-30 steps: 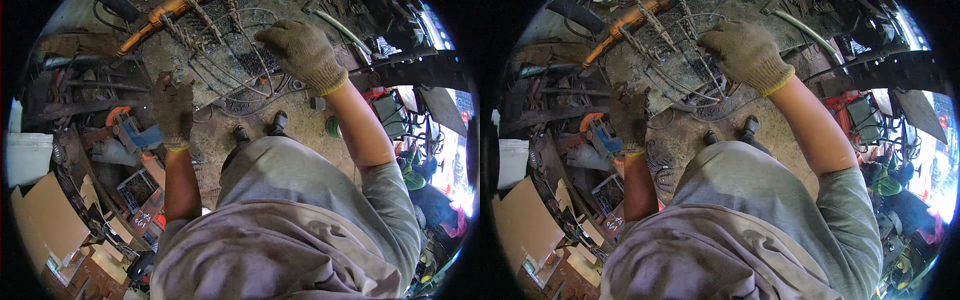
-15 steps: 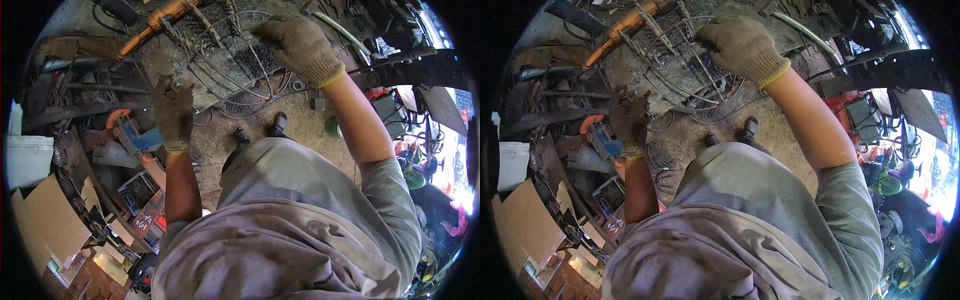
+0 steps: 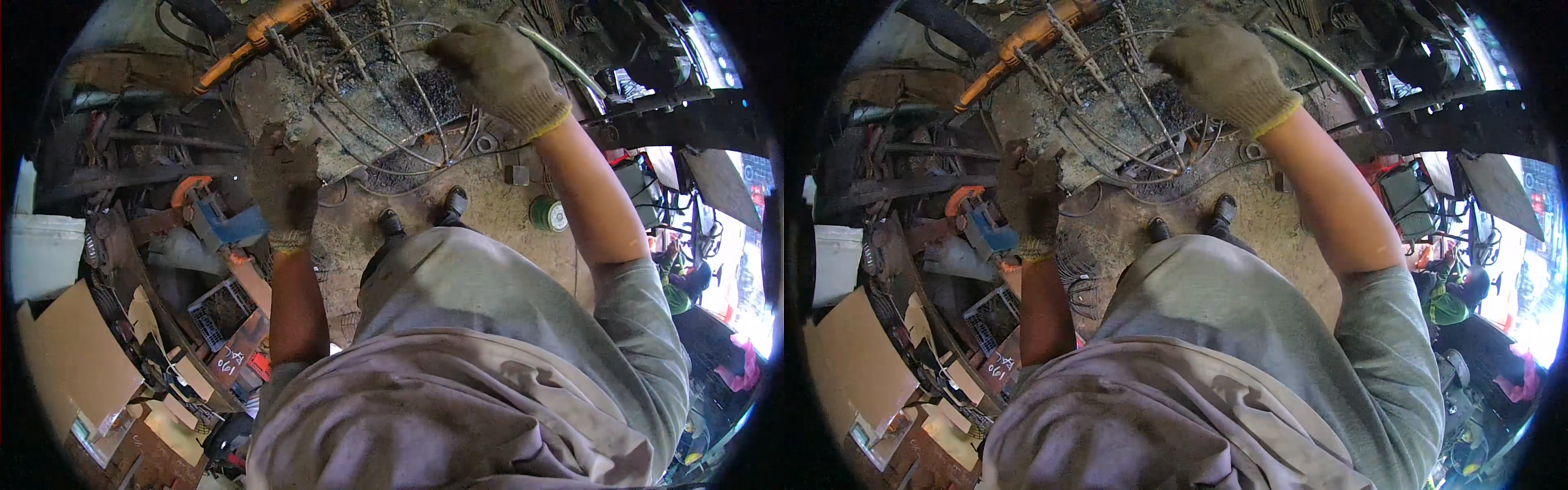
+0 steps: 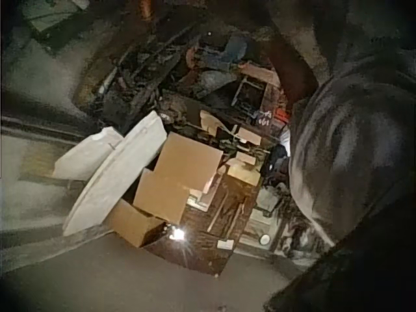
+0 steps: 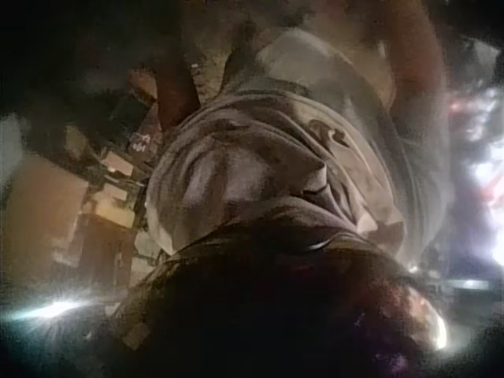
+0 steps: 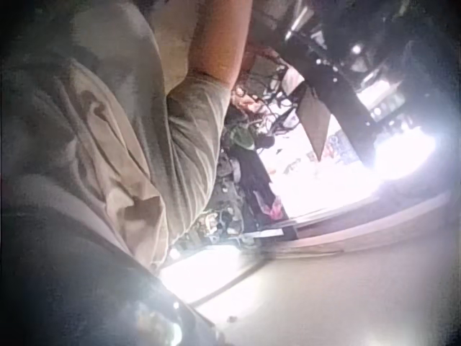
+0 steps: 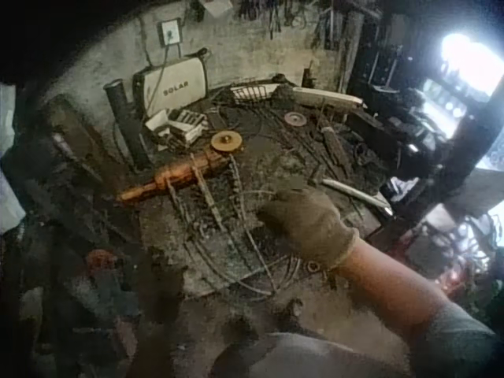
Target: The person joins metal rods together and secures them using a handheld tool to bend wire or fasteners around the joints, while working in a metal fabrication shop environment.
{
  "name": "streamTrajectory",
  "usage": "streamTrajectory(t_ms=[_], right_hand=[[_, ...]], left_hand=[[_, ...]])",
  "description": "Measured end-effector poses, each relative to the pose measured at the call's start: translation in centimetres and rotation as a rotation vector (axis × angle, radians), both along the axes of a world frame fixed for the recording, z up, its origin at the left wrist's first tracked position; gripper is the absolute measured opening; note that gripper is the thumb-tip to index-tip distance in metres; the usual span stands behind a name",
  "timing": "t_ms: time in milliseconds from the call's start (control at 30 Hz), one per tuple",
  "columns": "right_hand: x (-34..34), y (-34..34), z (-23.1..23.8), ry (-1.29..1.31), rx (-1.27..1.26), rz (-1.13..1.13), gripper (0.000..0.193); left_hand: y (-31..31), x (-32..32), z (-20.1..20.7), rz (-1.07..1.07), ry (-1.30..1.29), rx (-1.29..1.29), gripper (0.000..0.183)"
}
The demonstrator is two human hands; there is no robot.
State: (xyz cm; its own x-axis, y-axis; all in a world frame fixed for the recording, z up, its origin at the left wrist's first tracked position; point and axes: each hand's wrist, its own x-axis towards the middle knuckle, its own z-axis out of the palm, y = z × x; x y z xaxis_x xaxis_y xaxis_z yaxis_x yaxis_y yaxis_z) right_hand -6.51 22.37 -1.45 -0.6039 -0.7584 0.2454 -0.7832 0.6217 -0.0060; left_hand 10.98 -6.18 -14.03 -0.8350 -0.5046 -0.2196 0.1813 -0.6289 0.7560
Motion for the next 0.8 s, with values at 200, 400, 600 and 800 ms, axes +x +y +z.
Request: streamTrajectory(t_ms=[200,400,600,800], right_hand=[[-0.2,-1.1,1.3,-0.123,-0.12,-0.041,0.034],[-0.3,-2.6,1.8,-0.122,0.025,-0.078,0.031],[-0.8,-2.5,0.9,-0.077,0.007,-0.029,0.029],[-1.9,-1.9,0.7,-0.058,0.065,-0.04,0.029]], left_hand=[[0.1,0.5,0.5,-0.1,0.165,-0.108,0.045],[-0.7,0.2,-0.6,0.016,-0.211,-1.37,0.045],[-0.4,0.4,-0.1,-0.073,-0.077,-0.746,0.048],[0.6,0.1,1.2,0.118,-0.07,-1.5,0.048]])
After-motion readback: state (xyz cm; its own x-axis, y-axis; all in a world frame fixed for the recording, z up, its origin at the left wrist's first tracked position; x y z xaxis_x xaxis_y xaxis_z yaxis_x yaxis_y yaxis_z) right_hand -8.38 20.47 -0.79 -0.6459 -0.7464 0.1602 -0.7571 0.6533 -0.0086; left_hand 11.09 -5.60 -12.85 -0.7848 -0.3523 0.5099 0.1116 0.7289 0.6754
